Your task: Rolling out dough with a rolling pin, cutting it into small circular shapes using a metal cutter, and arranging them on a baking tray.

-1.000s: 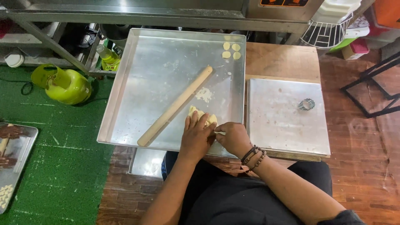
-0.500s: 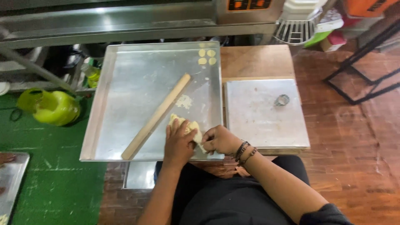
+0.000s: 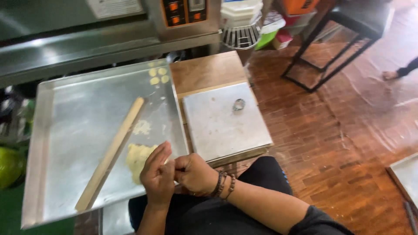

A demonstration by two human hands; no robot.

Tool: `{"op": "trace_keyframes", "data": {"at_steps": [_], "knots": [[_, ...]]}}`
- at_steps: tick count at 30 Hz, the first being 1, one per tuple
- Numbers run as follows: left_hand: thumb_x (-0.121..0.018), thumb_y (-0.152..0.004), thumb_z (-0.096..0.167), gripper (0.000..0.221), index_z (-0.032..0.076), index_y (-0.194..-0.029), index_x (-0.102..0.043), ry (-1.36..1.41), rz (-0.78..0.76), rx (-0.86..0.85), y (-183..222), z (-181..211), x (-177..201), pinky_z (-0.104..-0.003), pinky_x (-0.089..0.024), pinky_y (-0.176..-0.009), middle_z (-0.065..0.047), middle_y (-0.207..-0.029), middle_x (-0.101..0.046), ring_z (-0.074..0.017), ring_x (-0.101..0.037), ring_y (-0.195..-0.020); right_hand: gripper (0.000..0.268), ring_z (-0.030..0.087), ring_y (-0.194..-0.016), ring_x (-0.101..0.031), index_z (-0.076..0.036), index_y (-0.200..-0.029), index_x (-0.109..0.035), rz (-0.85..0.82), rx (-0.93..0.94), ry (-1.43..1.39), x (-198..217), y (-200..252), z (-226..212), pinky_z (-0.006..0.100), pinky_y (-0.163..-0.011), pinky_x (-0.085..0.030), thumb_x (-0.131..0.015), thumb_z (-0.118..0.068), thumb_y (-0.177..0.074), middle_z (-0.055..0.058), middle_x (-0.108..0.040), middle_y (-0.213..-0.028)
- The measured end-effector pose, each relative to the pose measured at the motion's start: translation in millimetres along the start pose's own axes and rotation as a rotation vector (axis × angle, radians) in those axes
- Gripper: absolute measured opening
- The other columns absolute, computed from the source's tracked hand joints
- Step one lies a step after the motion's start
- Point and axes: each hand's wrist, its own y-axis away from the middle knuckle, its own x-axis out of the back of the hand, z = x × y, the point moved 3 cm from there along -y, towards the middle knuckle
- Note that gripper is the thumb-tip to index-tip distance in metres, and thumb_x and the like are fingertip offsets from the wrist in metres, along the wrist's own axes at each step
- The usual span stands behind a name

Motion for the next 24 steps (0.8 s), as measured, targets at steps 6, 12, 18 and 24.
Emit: {"op": "trace_keyframes", "data": {"at_steps": [6, 12, 18, 24], "knots": [[-0.057, -0.103, 0.018, 0.028, -0.005, -0.109, -0.072, 0.021, 0.024, -0.011, -9.2, 21.3, -21.4, -0.038, -0.066, -0.09, -0.022, -0.108, -0.076, -0.0315, -0.078, -0.1, 0.029, 0.005, -0.066, -0.048, -0.013, -0.072, -0.055, 0.242, 0.049, -0.262, 15.0, 5.6, 34.7, 0.022, -0.057, -0.043, -0.071, 0.002, -0.09, -0.005, -0.053, -0.068], [-0.042, -0.109, 0.014, 0.033, -0.006, -0.131, -0.056, 0.134, 0.061, 0.154, -13.3, 11.8, -19.3, -0.045, -0.071, -0.076, -0.026, -0.104, -0.074, -0.0375, -0.079, -0.09, 0.033, 0.023, -0.13, -0.063, -0.011, -0.132, -0.066, 0.022, 0.228, -0.128, 31.3, 30.8, 20.1, 0.036, -0.118, -0.05, -0.062, -0.003, -0.101, 0.008, -0.067, -0.133], [-0.052, -0.105, 0.0, 0.037, 0.006, -0.141, -0.056, 0.064, 0.104, 0.189, -1.0, -6.5, 0.5, -0.034, -0.064, -0.05, -0.027, -0.1, -0.074, -0.0234, -0.072, -0.055, 0.018, 0.017, -0.085, -0.077, -0.003, -0.11, -0.075, 0.506, -0.062, -0.204, 115.8, 64.1, 24.5, 0.027, -0.076, -0.065, -0.065, -0.008, -0.095, 0.013, -0.081, -0.108], [-0.053, -0.107, 0.008, 0.027, -0.001, -0.095, -0.076, -0.113, 0.219, 0.409, 28.8, -38.3, 33.8, -0.03, -0.048, -0.054, -0.003, -0.047, -0.047, -0.0135, -0.047, -0.043, 0.029, 0.018, -0.091, -0.071, -0.005, -0.124, -0.065, 1.298, 0.004, 0.054, 269.4, 161.7, 67.2, 0.029, -0.074, -0.062, -0.042, -0.004, -0.108, 0.01, -0.071, -0.109]]}}
